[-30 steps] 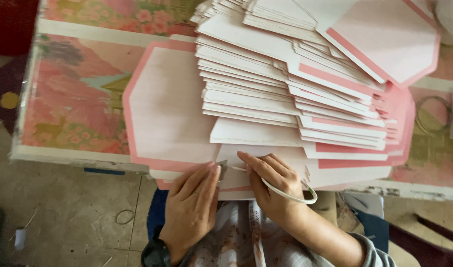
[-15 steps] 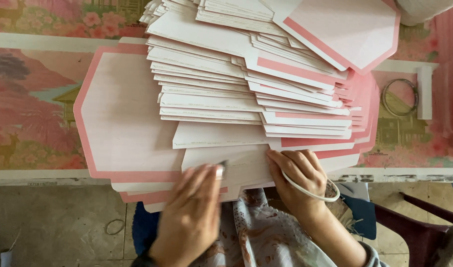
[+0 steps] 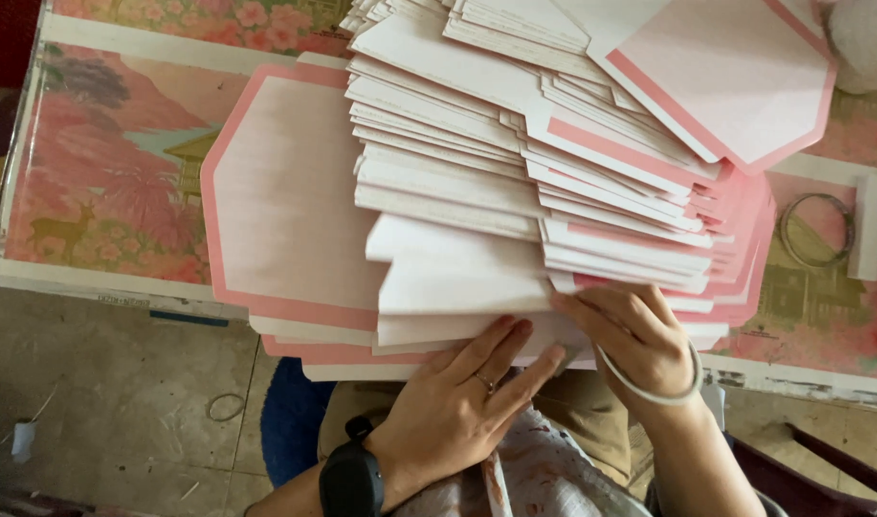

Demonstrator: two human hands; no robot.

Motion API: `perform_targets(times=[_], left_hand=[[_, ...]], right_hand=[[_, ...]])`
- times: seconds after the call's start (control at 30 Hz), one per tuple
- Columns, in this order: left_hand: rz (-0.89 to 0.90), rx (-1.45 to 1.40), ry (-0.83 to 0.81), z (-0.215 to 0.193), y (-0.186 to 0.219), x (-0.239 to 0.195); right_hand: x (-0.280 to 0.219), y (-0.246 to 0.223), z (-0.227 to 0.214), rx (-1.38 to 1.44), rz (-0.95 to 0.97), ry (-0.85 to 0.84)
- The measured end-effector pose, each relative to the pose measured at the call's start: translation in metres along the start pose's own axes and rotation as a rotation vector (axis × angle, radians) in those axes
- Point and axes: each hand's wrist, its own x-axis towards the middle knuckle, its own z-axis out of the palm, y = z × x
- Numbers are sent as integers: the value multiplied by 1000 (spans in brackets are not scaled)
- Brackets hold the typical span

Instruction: The person sits on the floor and applies adhesive tape to the edges of a stack of white paper sheets with pink borders. They use a small metal tool to press the tape down firmly and smooth the edges of the paper.

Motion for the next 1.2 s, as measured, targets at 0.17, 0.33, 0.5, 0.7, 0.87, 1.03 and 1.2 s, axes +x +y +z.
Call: perform_targets(times=[0.17,0.33,0.5,0.7,0.87,1.03,1.2], left_hand=[[9,80,21,-7,8,12],[28,35,60,-6,0,19],[-167,359,-97,11,-7,25],[-138,-39,-3,-8,-26,9],[-287,16,223,-33,-46,-58],[-193,-49,236,-33,-55,-76],[-235,131,166,-34,-52,-64]], right_hand=[[20,-2,3,23,9,-24],[-2,-10,-11,263,148,-133],[-22,-17,23,-34,68,219],[13,-74,19,358,165,232],[37,-79,49,454,487,68],[52,-86,63,412,452,31],[44,-79,42,117,263,101]])
